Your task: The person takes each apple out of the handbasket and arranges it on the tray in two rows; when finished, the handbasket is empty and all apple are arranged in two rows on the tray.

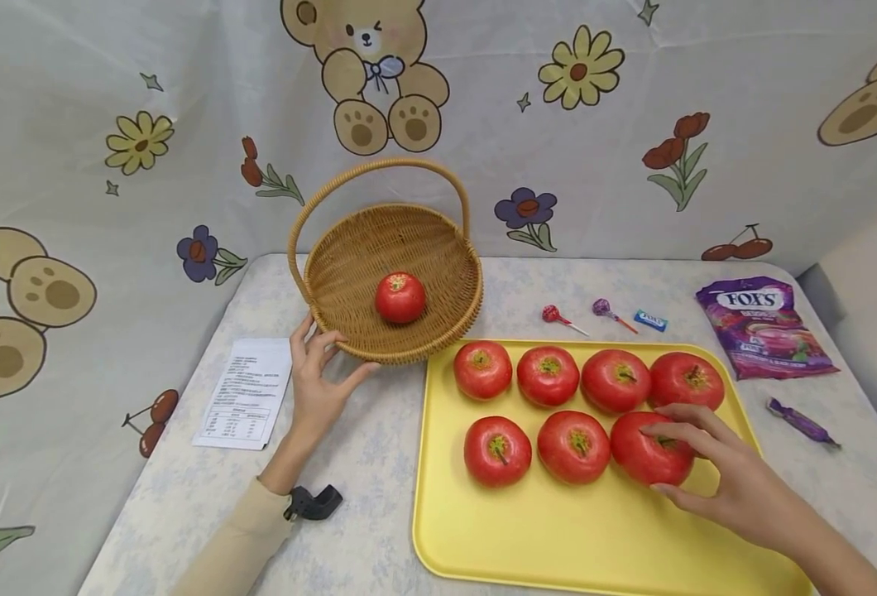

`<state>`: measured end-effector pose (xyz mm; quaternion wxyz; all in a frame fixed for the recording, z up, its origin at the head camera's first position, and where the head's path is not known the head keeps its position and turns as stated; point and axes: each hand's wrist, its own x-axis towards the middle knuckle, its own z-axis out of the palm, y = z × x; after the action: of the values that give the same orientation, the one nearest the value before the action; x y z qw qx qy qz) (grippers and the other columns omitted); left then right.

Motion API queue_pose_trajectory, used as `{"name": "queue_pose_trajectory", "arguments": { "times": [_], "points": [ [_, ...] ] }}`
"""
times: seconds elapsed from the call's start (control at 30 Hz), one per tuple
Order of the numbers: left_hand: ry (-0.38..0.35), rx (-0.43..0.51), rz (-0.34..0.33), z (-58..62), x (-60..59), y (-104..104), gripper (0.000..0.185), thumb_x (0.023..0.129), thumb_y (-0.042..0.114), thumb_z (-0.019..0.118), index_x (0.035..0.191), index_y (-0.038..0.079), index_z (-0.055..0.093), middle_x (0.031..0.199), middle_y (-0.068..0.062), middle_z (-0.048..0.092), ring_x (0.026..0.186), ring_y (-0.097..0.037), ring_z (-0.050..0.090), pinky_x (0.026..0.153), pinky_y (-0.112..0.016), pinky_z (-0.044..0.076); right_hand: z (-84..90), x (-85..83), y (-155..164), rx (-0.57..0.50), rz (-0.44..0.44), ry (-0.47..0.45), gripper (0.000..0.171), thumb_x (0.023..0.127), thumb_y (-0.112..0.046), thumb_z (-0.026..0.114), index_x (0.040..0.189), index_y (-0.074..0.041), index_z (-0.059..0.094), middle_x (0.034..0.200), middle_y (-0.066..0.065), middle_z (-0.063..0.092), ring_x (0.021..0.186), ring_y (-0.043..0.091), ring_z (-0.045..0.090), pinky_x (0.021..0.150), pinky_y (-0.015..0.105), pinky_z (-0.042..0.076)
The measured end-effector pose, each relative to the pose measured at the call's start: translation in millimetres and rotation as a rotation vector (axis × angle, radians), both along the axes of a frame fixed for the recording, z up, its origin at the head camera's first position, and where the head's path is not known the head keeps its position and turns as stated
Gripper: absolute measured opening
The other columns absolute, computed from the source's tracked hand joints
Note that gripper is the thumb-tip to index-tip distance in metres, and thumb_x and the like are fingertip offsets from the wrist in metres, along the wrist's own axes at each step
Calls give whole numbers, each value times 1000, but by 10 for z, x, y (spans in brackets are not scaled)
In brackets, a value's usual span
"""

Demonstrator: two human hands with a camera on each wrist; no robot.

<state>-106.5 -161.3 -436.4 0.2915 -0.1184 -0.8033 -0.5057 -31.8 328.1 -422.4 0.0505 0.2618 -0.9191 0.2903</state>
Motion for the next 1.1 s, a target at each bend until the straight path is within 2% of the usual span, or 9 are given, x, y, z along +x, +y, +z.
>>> {"name": "queue_pose_trajectory", "arguments": {
  "times": [0.23,0.5,0.83,0.9,0.97,1.1],
  "points": [
    [-21,-3,0,2,11,-9,49,68,-1,88,105,-5,56,149,-33,20,138,-51,32,104,-23,47,-89,19,22,-4,-16,8,82,47,5,94,120,-19,66,130,-7,46,122,-13,33,84,-7,36],
    [-30,-2,-2,5,16,-9,49,68,1,88,105,-5,57,149,-34,19,137,-51,33,103,-33,50,-85,24,12,15,-5,19,82,48,2,94,121,-19,65,131,-7,45,124,-14,30,86,-8,33],
    [-27,-3,-8,-2,9,0,50,68,0,88,107,-6,56,150,-34,18,138,-52,31,104,-23,46,-83,2,-14,65,6,48,84,46,-2,95,121,-23,66,129,-2,47,124,-13,27,92,-8,26],
    [-33,-1,-8,0,10,-1,50,68,-1,88,107,-6,56,150,-33,17,138,-52,30,104,-23,45,-78,2,-22,71,4,46,85,46,-3,96,122,-24,65,128,-1,47,123,-13,27,92,-8,26],
    [-41,2,-8,1,11,0,50,68,0,88,107,-6,56,151,-32,17,139,-51,30,104,-29,47,-73,3,-30,71,3,48,85,46,-2,96,122,-24,65,128,0,48,123,-13,28,92,-8,26],
    [-40,-9,-5,-185,-70,-73,52,69,9,89,109,2,58,156,-21,16,143,-42,29,103,-34,49,-63,8,-46,70,7,53,84,46,-2,96,122,-24,65,128,0,48,124,-12,28,93,-8,25]
  ]
}}
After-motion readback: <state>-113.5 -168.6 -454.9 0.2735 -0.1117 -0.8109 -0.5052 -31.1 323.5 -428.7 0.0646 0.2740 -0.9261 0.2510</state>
